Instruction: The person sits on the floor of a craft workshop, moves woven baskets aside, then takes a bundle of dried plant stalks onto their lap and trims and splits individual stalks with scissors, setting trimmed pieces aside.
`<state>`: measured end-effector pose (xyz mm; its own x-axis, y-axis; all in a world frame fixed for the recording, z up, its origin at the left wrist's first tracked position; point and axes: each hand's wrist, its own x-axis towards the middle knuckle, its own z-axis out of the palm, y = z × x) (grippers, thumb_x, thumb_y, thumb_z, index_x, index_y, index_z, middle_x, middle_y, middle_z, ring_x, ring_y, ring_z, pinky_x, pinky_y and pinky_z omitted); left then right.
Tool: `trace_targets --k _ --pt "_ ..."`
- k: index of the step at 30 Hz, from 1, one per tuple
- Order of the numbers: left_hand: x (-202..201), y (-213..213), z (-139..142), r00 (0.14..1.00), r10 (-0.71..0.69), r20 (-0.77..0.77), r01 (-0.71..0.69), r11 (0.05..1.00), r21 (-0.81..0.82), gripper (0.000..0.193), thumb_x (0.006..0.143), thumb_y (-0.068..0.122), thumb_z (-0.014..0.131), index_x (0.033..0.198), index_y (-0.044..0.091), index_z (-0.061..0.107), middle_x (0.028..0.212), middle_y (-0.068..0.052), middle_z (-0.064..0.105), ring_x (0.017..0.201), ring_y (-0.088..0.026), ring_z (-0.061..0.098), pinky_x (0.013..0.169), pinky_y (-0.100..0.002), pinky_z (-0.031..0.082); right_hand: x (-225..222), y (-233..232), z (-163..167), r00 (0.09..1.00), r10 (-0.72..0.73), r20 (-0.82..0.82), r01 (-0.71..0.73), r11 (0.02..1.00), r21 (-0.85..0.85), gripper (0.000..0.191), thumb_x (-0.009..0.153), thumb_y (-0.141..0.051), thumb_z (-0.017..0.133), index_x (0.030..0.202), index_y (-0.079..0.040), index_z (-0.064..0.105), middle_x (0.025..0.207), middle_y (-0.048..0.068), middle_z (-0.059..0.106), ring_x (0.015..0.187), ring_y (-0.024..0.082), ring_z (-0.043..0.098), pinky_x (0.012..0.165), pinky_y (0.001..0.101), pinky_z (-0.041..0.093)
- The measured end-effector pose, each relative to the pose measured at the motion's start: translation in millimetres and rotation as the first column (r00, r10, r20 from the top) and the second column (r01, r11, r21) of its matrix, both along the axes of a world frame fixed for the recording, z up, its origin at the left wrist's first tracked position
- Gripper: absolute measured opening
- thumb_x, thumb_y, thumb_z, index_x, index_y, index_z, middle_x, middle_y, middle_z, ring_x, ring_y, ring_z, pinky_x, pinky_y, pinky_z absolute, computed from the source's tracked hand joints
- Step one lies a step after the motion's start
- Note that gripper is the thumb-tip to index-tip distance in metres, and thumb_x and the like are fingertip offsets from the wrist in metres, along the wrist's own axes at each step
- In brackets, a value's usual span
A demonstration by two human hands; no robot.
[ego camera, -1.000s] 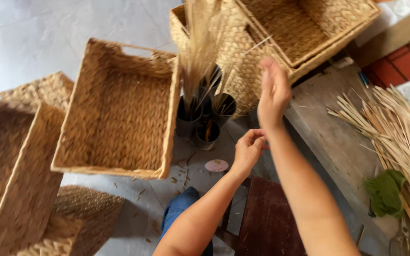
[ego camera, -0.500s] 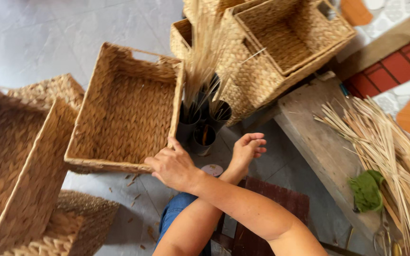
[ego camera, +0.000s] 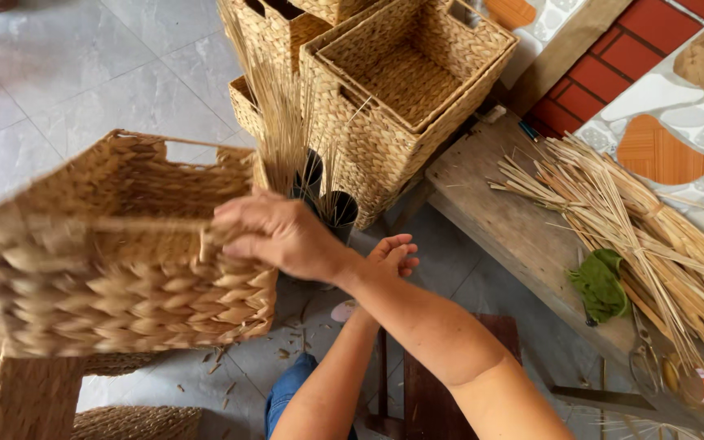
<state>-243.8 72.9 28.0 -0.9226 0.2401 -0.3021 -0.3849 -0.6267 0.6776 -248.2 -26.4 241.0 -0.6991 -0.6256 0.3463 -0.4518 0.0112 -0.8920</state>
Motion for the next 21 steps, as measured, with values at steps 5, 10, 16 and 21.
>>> trace_targets --k 5,10,16,21 --pt "3.4 9.0 -13.8 0.997 0.027 -0.07 -0.026 1.0 0.018 0.024 0.1 0.016 0.067 0.12 0.002 0.067 0.093 -0.003 0.067 0.076 -0.009 0.061 0.064 -0.024 0.047 -23.5 64.9 38.1 0.935 0.072 0.347 0.096 0.891 -0.444 0.023 0.103 -0.011 0.07 0.126 -0.005 0.072 0.112 0.007 0.077 0.104 0.016 0.074 0.099 0.0355 0.061" --pt "1.3 1.4 -7.1 1.0 -0.015 0.022 0.018 0.991 -0.132 0.026 0.099 0.016 0.071 0.113 -0.006 0.072 0.09 -0.006 0.066 0.08 -0.014 0.069 0.064 -0.027 0.051 -56.9 161.9 82.2 0.896 -0.192 0.401 0.434 0.573 -0.695 0.021 0.101 -0.012 0.061 0.121 -0.009 0.068 0.117 0.003 0.072 0.109 0.016 0.068 0.098 0.0336 0.058" --pt "2.4 -5.5 16.8 0.999 -0.032 0.025 0.034 0.993 -0.11 0.023 0.097 0.018 0.065 0.118 0.01 0.068 0.104 -0.002 0.074 0.08 -0.011 0.067 0.067 -0.026 0.05 -87.4 265.4 129.2 0.813 -0.562 -0.154 0.279 0.607 -0.744 0.011 0.101 -0.013 0.064 0.112 -0.008 0.066 0.103 -0.001 0.068 0.101 0.014 0.061 0.095 0.0328 0.048" --pt "-1.9 1.4 27.7 0.998 -0.052 0.019 0.053 0.993 -0.108 0.026 0.096 0.019 0.067 0.12 0.011 0.068 0.107 -0.001 0.074 0.084 -0.01 0.068 0.073 -0.027 0.052 -183.1 288.6 101.0 0.465 -0.743 -0.482 0.439 0.666 -0.603 0.028 0.108 -0.012 0.076 0.088 -0.005 0.057 0.08 0.001 0.056 0.067 0.013 0.048 0.065 0.0304 0.039"
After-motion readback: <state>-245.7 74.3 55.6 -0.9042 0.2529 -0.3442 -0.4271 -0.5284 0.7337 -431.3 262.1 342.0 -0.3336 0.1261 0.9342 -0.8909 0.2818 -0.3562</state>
